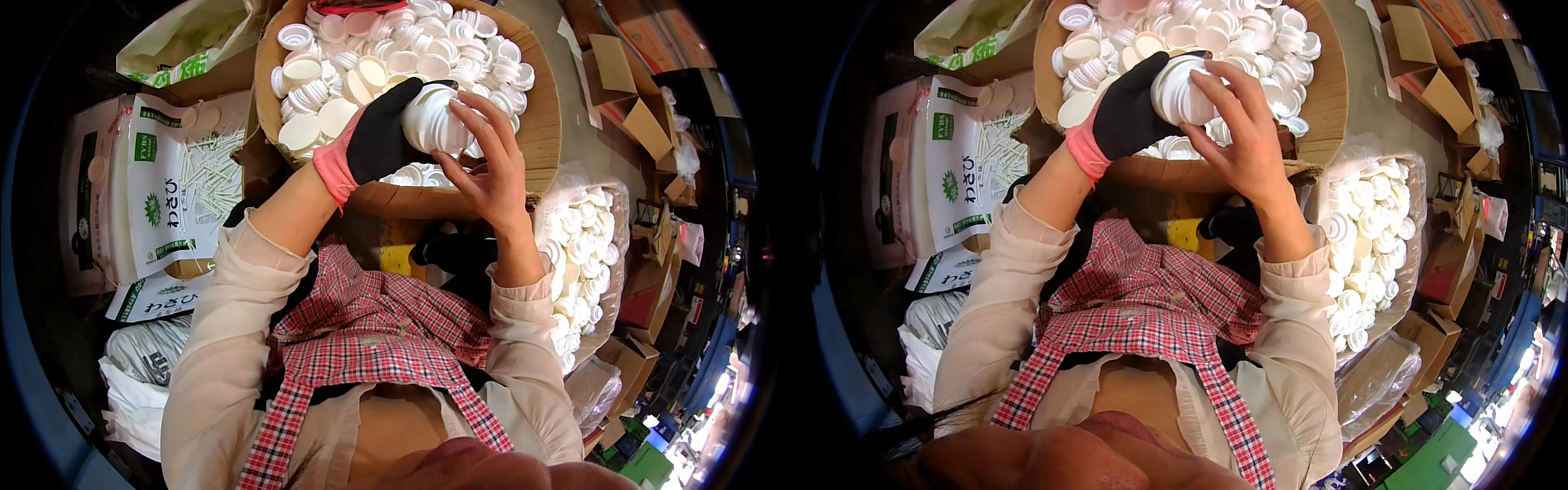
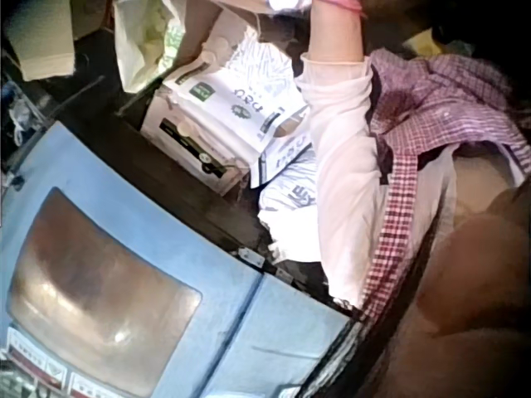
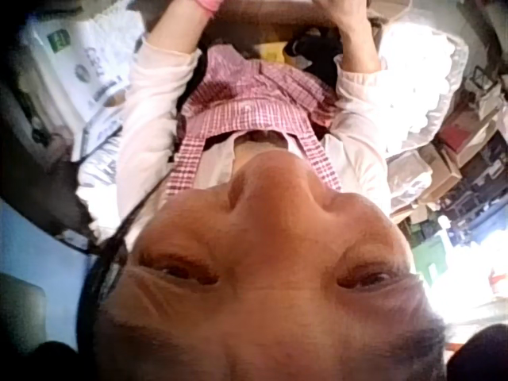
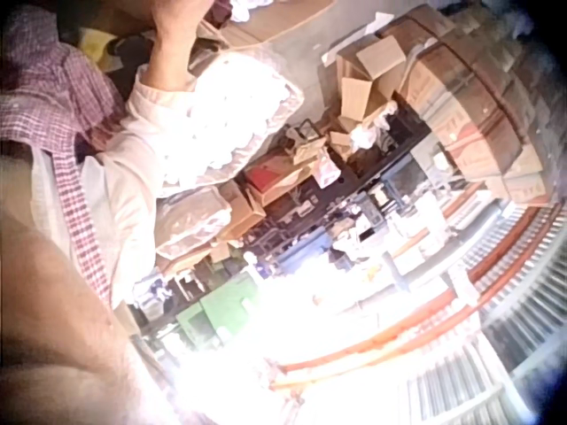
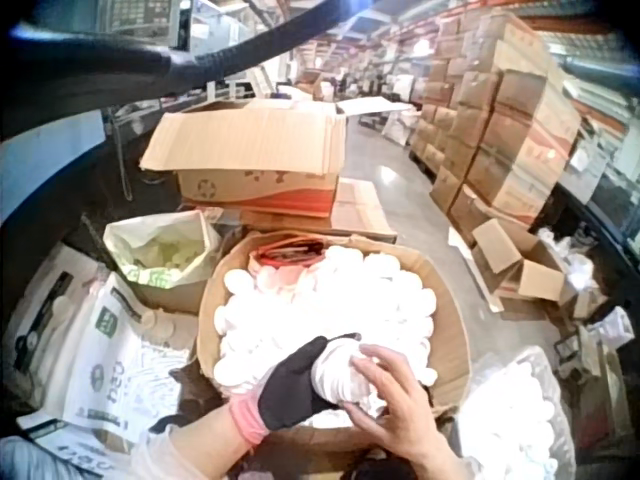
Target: The person sits on the floor and repeatedly picks up white plastic cup bases and lids from a large cardboard box. They fit the lids onto the bases one by one and place the assembled cups into a separate pile or box.
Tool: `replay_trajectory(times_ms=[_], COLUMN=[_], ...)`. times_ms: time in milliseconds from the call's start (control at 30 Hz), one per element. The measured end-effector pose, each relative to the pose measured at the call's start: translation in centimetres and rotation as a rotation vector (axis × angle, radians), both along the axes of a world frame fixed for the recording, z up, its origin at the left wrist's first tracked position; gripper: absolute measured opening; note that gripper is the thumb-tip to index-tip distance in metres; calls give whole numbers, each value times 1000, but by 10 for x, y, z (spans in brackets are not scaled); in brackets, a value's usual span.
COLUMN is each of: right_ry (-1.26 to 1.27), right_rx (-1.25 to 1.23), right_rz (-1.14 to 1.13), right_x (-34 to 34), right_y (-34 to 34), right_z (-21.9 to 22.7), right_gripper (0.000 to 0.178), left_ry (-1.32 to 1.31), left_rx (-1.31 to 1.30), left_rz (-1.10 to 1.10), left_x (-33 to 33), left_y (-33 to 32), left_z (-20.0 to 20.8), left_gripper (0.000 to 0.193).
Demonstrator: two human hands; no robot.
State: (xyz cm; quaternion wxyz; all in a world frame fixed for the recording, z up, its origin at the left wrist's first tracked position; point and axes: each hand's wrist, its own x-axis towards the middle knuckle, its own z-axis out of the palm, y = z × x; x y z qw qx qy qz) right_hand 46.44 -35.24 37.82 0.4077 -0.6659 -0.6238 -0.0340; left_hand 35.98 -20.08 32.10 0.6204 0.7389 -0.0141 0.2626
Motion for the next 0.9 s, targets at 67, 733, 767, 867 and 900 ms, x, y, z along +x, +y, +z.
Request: replay_trajectory(times_ms=[67, 733, 767, 867, 900], right_ry=[-41, 176, 549, 810, 761], right_rx=[-7, 91, 136, -5, 49], right_rz=[-17, -76, -62, -257, -322], right_x=[1, -8, -9, 4, 1], right_y=[1, 9, 11, 13, 18], right_z=[-2, 2, -1, -13, -16], right_gripper=[59, 59, 52, 43, 45], left_ry=[-25, 180, 171, 163, 166], left_rx=[138, -662, -644, -515, -460], left_rz=[57, -251, -244, -195, -153], left_x=[-4, -11, -11, -4, -3], left_y=[1, -3, -6, -15, -19], left_z=[5, 27, 27, 24, 13], left_gripper=[66, 58, 58, 59, 59])
